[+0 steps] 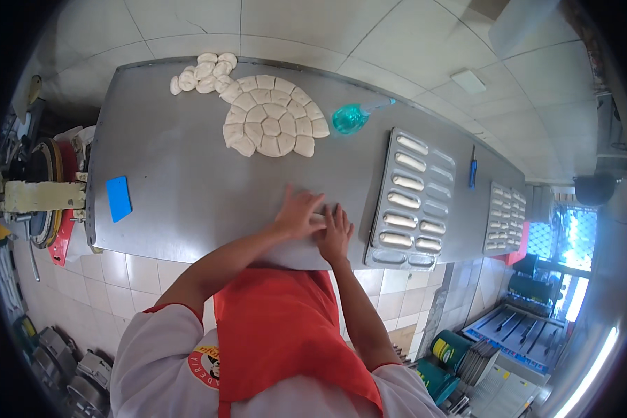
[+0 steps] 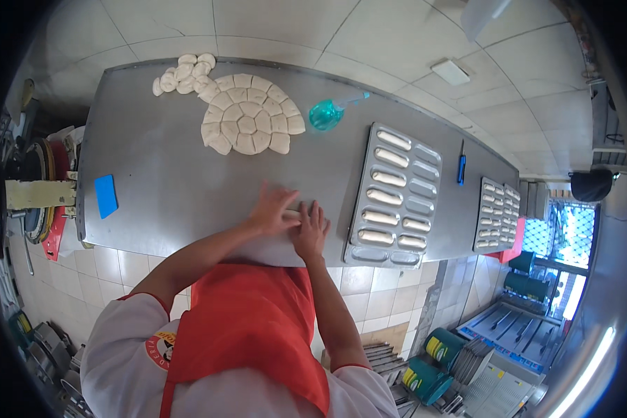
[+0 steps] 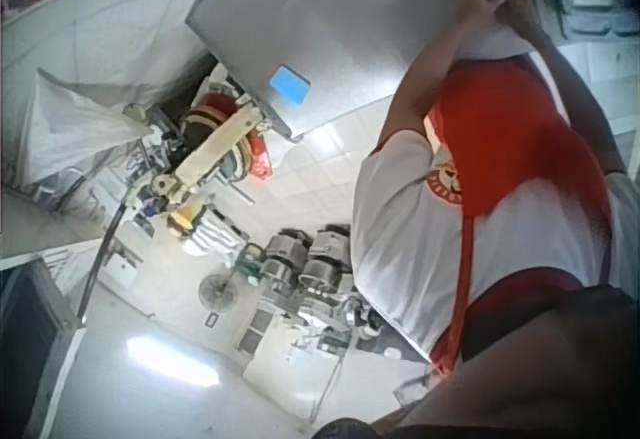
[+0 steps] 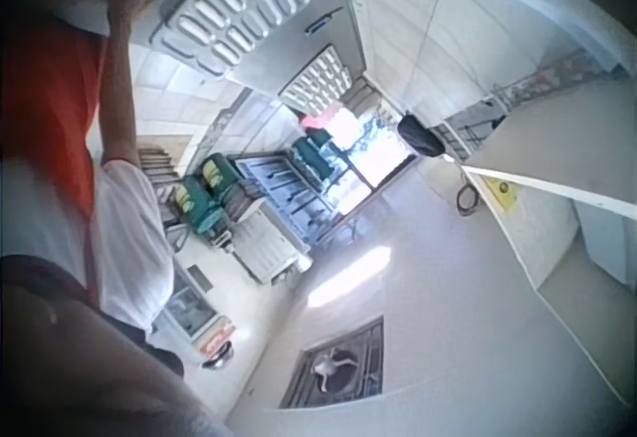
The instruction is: The person shapes pieces of dough into rolls by hand on a metal work table and places them into a multi-slot metal baking tray.
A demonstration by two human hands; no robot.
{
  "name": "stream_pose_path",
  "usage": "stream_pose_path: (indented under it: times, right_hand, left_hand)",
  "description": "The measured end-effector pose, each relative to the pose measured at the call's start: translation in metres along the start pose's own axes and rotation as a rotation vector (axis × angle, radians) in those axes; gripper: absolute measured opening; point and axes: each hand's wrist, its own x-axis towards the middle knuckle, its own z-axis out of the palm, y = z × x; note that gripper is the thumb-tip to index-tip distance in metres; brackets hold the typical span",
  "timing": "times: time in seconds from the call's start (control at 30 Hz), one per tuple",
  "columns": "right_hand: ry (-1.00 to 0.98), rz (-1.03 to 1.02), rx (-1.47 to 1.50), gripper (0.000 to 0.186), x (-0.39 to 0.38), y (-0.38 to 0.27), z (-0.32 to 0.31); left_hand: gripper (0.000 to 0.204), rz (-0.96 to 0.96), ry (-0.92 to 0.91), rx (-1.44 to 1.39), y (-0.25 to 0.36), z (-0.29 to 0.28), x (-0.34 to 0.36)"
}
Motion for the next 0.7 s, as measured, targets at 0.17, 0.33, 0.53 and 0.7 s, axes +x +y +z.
stream_pose_path:
  times: [0.17,0.33,0.53,0.7]
  right_hand:
    - [0.148,-0.039,0.253,0.055,-0.006,0.028,-0.024]
    - [0.162,-0.098,0.357,0.041,0.004,0.044,-0.028]
    - [-0.128,-0.187,0.384,0.029,0.021,0.062,-0.049]
    - [-0.170,-0.294,0.301,0.031,0.028,0.092,-0.065]
  left_hand:
    - [0.069,0.033,-0.040,0.137,-0.033,-0.023,-0.011]
    - [0.048,0.042,0.004,0.090,-0.029,-0.019,-0.002]
    - [0.027,-0.074,-0.220,0.143,-0.005,-0.022,0.012]
    - [0.026,-0.184,-0.238,0.258,0.044,-0.013,0.024]
